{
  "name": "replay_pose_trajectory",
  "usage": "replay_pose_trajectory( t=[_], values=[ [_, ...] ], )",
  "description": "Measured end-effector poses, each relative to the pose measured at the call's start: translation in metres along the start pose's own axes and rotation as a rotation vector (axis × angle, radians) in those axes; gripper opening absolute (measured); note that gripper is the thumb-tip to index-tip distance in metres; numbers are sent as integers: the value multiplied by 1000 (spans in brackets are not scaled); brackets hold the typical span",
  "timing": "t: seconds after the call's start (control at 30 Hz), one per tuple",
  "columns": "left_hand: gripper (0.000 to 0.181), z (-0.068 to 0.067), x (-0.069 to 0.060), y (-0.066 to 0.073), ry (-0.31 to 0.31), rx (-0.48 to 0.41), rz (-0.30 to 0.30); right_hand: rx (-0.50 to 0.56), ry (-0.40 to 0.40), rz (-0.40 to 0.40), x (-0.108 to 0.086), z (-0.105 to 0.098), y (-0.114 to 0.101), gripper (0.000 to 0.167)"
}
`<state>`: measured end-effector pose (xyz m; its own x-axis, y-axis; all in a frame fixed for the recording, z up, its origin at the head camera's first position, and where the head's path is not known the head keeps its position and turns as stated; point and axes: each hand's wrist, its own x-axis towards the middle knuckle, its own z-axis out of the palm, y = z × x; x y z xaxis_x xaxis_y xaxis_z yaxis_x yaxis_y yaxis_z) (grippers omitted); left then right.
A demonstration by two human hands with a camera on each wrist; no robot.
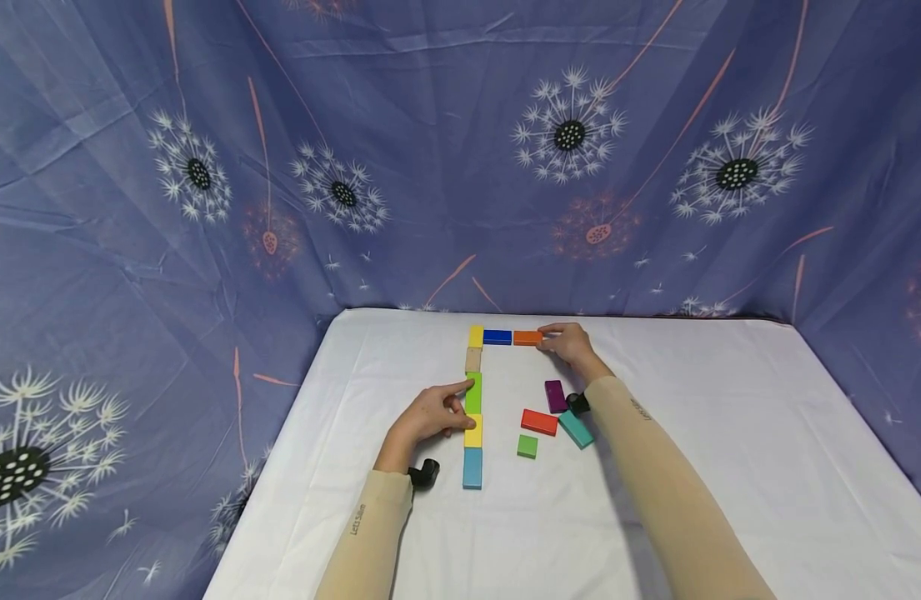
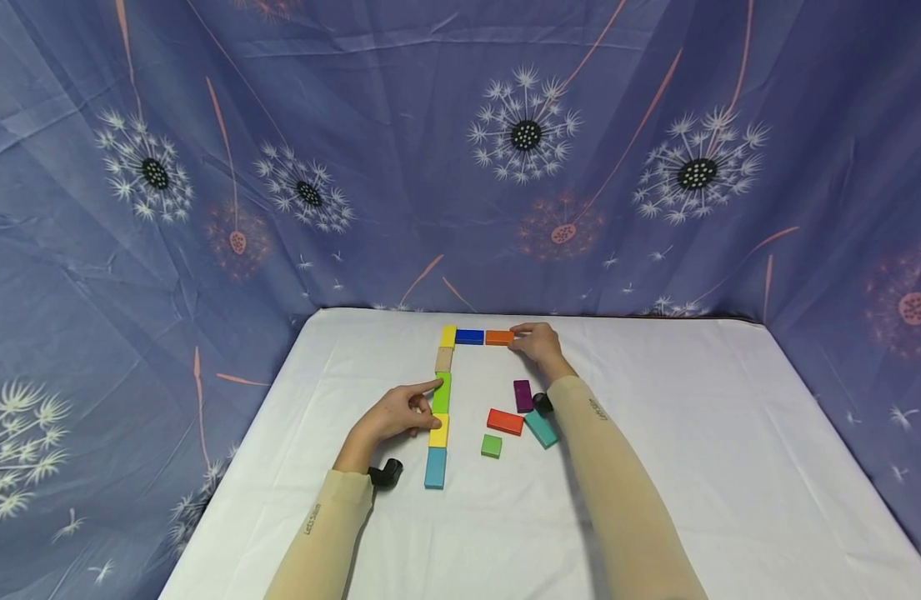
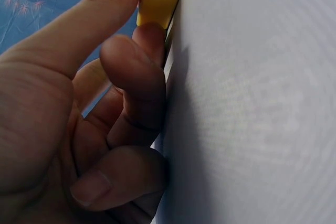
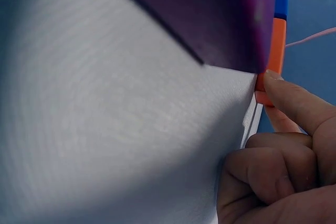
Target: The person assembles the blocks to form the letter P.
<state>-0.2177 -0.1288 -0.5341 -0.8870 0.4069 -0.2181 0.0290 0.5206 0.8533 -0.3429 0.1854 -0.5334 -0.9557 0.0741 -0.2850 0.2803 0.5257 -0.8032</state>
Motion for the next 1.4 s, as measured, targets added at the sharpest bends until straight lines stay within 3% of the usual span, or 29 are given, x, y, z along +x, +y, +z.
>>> replay_pose_trajectory(
  t=[0.43, 0.87, 1.23, 1.4],
  values=[
    [85, -2, 0, 3, -9, -16, 4, 20, -17, -9, -4, -2, -2, 49],
    [85, -2, 0, 4, -3, -5, -5, 20, -19, 37, 2, -2, -2, 50],
    [85, -1, 0, -1, 2, -10, -21, -2, -38, -62, -15, -15, -6, 54],
    [85, -1, -1, -1, -1, -5, -22, 60, -60, -50, -21, -24, -3, 57]
  ],
)
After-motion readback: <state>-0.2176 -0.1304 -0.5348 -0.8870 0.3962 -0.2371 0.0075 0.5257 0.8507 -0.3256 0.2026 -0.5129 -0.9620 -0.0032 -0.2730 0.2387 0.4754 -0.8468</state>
